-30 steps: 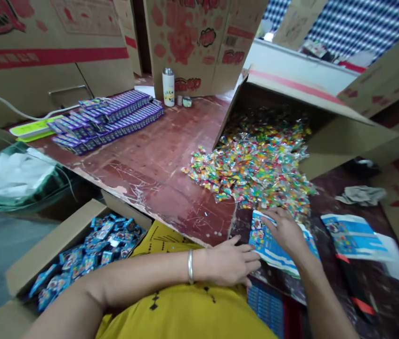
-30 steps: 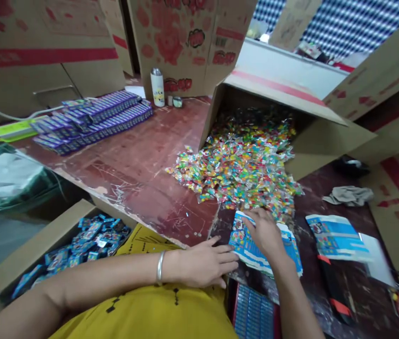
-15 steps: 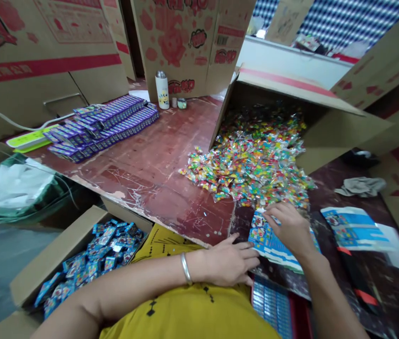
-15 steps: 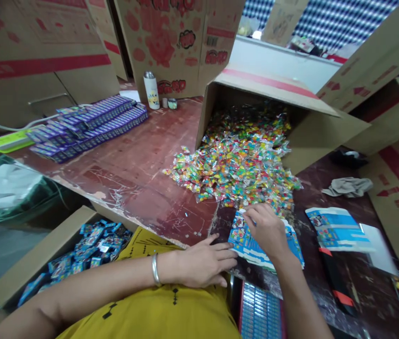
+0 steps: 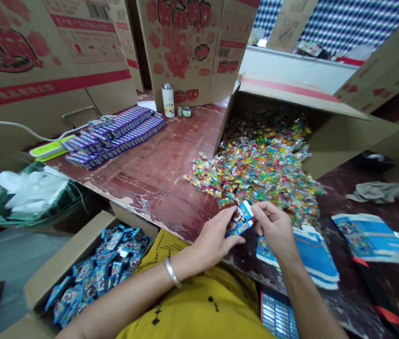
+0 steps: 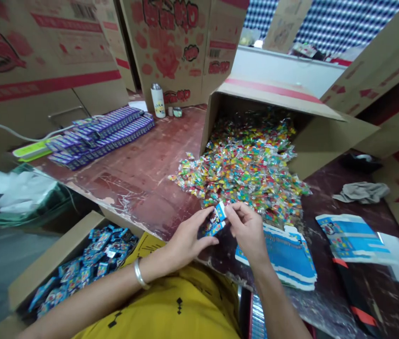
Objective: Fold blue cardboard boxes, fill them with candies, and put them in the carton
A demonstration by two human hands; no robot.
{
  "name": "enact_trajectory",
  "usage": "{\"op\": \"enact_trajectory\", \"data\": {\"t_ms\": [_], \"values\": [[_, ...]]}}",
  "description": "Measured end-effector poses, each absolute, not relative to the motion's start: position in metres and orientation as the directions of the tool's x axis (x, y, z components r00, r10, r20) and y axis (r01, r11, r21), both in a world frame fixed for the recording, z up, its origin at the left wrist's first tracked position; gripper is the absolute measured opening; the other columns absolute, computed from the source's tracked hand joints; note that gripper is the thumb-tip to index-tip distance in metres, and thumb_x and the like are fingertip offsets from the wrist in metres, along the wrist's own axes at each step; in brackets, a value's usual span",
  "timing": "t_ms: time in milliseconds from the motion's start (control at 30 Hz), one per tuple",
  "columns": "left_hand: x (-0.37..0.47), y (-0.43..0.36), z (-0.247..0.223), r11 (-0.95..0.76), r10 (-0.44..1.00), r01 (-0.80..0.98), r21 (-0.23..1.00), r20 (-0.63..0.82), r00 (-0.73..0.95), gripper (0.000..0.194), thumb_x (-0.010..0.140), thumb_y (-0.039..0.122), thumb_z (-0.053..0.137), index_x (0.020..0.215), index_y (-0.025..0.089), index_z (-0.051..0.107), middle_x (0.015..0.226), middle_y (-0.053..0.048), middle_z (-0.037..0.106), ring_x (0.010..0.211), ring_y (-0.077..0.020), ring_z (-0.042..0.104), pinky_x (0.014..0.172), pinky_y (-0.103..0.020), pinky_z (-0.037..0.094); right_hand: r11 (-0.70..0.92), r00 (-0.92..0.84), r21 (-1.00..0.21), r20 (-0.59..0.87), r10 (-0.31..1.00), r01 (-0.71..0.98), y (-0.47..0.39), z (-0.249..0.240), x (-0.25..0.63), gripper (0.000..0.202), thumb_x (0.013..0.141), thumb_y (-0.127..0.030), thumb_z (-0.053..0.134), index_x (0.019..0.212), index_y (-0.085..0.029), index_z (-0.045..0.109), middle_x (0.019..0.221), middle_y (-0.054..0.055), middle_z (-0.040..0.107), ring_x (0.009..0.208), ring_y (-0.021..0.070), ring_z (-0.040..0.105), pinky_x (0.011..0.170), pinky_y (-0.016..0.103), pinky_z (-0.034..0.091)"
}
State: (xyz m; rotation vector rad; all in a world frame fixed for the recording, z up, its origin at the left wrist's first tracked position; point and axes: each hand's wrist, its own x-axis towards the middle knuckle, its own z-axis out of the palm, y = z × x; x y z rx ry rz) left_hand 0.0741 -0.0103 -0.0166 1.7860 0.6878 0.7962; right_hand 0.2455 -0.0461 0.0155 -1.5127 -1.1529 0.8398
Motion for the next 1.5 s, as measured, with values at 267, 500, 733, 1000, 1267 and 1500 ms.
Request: {"op": "enact_trajectory", "data": {"t_ms": [267, 500, 733, 1000, 1267, 1500], "values": [[0.042, 0.006, -0.006, 0.470, 0.600, -0.293, 0.833, -0.057, 0.798, 0.059, 0.071, 0.029, 0.079, 0.125, 0.019, 0.059, 0.123, -0.011, 0.063, 0.112, -0.0226, 0.059, 0.101, -0.035, 0.041, 0.080, -0.079, -0.941, 0.058, 0.995, 0.329, -0.055, 0.015, 0.223, 0.032, 0.088, -0.037, 0.061, 0.117, -0.023, 0.058, 0.071, -0.002, 0.061, 0.062, 0.0134, 0.057, 0.058, 0.025, 0.045], [0.033, 0.000, -0.014, 0.498, 0.552, -0.186, 0.847, -0.143, 0.822, 0.047, 0.065, 0.032, 0.082, 0.107, 0.014, 0.070, 0.090, -0.005, 0.069, 0.083, -0.0165, 0.062, 0.077, -0.026, 0.045, -0.069, -0.324, -0.917, -0.208, 0.923, 0.392, -0.043, 0.036, 0.233, 0.022, 0.085, -0.040, 0.065, 0.078, -0.019, 0.061, 0.060, -0.002, 0.063, 0.050, 0.0131, 0.059, 0.050, 0.024, 0.045], [0.042, -0.006, -0.019, 0.440, 0.826, -0.346, 0.828, -0.223, 0.517, 0.037, 0.073, 0.038, 0.076, 0.098, 0.010, 0.070, 0.082, -0.005, 0.067, 0.067, -0.0113, 0.057, 0.065, -0.022, 0.044, -0.004, 0.091, -0.980, 0.015, 0.996, 0.199, -0.044, 0.010, 0.212, 0.037, 0.078, -0.038, 0.072, 0.109, -0.021, 0.059, 0.089, 0.005, 0.070, 0.077, 0.0185, 0.066, 0.065, 0.028, 0.054], [0.046, -0.015, -0.018, 0.151, 0.971, -0.314, 0.937, -0.081, 0.225, 0.048, 0.077, 0.031, 0.072, 0.121, 0.018, 0.057, 0.097, -0.007, 0.069, 0.084, -0.0178, 0.065, 0.075, -0.028, 0.053, 0.075, 0.298, -0.987, 0.116, 0.947, 0.144, -0.044, -0.018, 0.180, 0.028, 0.086, -0.038, 0.063, 0.108, -0.020, 0.063, 0.087, 0.004, 0.068, 0.080, 0.0202, 0.064, 0.071, 0.032, 0.054], [0.031, -0.013, -0.014, 0.062, 0.921, -0.184, 0.981, 0.015, 0.390, 0.045, 0.082, 0.026, 0.065, 0.126, 0.022, 0.052, 0.112, -0.005, 0.062, 0.091, -0.0167, 0.062, 0.080, -0.027, 0.052, 0.189, 0.272, -0.928, 0.282, 0.920, 0.321, -0.039, -0.031, 0.180, 0.027, 0.088, -0.033, 0.062, 0.113, -0.024, 0.063, 0.087, 0.003, 0.061, 0.072, 0.0164, 0.058, 0.067, 0.030, 0.050], [0.021, -0.005, -0.016, 0.140, 0.861, -0.199, 0.970, -0.020, 0.508, 0.036, 0.075, 0.020, 0.072, 0.103, 0.020, 0.050, 0.093, 0.000, 0.059, 0.078, -0.0116, 0.060, 0.068, -0.022, 0.050, 0.263, 0.152, -0.895, 0.334, 0.930, 0.360, -0.032, -0.020, 0.181, 0.010, 0.090, -0.029, 0.057, 0.085, -0.022, 0.062, 0.104, 0.007, 0.062, 0.096, 0.0219, 0.060, 0.086, 0.036, 0.047]]}}
